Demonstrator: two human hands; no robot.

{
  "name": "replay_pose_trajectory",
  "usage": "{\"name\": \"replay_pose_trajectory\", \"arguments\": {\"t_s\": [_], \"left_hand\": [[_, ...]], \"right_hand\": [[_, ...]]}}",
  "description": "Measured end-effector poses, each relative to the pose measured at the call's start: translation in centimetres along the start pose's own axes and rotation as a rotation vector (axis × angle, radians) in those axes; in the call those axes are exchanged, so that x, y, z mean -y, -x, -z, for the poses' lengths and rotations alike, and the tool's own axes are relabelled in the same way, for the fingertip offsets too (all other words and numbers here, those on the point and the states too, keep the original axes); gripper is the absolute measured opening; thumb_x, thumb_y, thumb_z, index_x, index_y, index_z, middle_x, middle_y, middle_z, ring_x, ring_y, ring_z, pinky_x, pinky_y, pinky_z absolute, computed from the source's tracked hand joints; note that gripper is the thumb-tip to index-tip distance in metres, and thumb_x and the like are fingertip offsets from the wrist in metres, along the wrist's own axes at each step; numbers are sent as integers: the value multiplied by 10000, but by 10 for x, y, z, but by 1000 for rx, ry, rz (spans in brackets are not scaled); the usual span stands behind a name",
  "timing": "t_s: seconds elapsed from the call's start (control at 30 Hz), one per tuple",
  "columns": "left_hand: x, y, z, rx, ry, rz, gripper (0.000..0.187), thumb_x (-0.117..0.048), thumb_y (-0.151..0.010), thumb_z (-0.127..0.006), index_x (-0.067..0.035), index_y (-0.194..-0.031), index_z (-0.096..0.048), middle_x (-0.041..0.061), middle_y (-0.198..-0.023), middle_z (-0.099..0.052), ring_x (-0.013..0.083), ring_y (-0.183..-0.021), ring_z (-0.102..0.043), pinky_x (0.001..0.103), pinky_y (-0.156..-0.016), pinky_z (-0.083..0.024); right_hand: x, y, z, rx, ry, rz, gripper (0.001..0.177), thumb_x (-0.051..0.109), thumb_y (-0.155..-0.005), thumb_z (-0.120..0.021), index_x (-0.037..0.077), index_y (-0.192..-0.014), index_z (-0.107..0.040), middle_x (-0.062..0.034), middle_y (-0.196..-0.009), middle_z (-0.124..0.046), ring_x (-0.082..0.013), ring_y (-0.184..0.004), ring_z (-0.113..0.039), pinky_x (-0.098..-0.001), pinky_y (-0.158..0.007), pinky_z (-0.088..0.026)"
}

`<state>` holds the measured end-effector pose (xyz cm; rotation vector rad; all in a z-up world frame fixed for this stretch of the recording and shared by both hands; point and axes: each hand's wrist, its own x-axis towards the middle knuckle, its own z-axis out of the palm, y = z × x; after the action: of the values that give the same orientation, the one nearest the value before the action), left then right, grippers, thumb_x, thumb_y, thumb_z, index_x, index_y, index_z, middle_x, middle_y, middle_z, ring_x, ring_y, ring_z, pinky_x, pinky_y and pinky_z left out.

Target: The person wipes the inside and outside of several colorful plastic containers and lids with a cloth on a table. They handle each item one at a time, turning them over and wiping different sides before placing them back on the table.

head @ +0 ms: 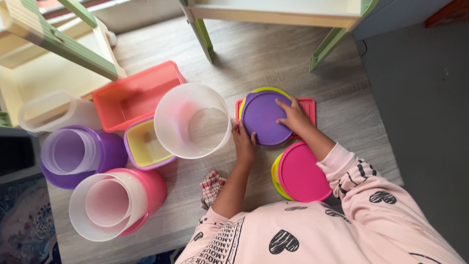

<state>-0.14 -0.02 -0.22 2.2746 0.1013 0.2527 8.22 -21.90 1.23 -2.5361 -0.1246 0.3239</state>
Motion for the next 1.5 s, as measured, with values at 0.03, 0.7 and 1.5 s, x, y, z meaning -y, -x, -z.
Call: {"name": "replay_pose_trajectory", "arguments": {"t_s": [0.03, 0.7, 1.5], "left_hand": [[0, 1, -2, 7, 23, 24, 738, -91, -908, -731, 32, -1534, -361, 305, -1435, -389, 464, -1343, -450, 488, -1132, -412], [-55, 36, 55, 75, 522, -7, 712, -197, -985, -663, -35, -1581, -308, 218, -1532, -432, 341, -1287, -513, 426, -1077, -446], [86, 184, 288, 141, 997, 575, 504, -200, -1069, -529, -116, -1542, -380, 87, -1199, -644, 134, -968, -689, 322, -771, -651]], "right_hand": [[-2, 1, 0, -34, -14, -25, 839, 189, -702, -906, 253, -1459, -550, -261, -1498, -382, -443, -1324, -491, -446, -1100, -444], [5, 84, 128, -498, -859, 131, 275, -95, -1007, -639, 95, -1200, -586, -2, -1167, -538, -73, -1018, -609, -258, -751, -634], [154, 206, -114, 53, -1002, 181, 277, 85, -1123, -561, 68, -1392, -501, -77, -1265, -614, -121, -1099, -628, -292, -900, -568]]}}
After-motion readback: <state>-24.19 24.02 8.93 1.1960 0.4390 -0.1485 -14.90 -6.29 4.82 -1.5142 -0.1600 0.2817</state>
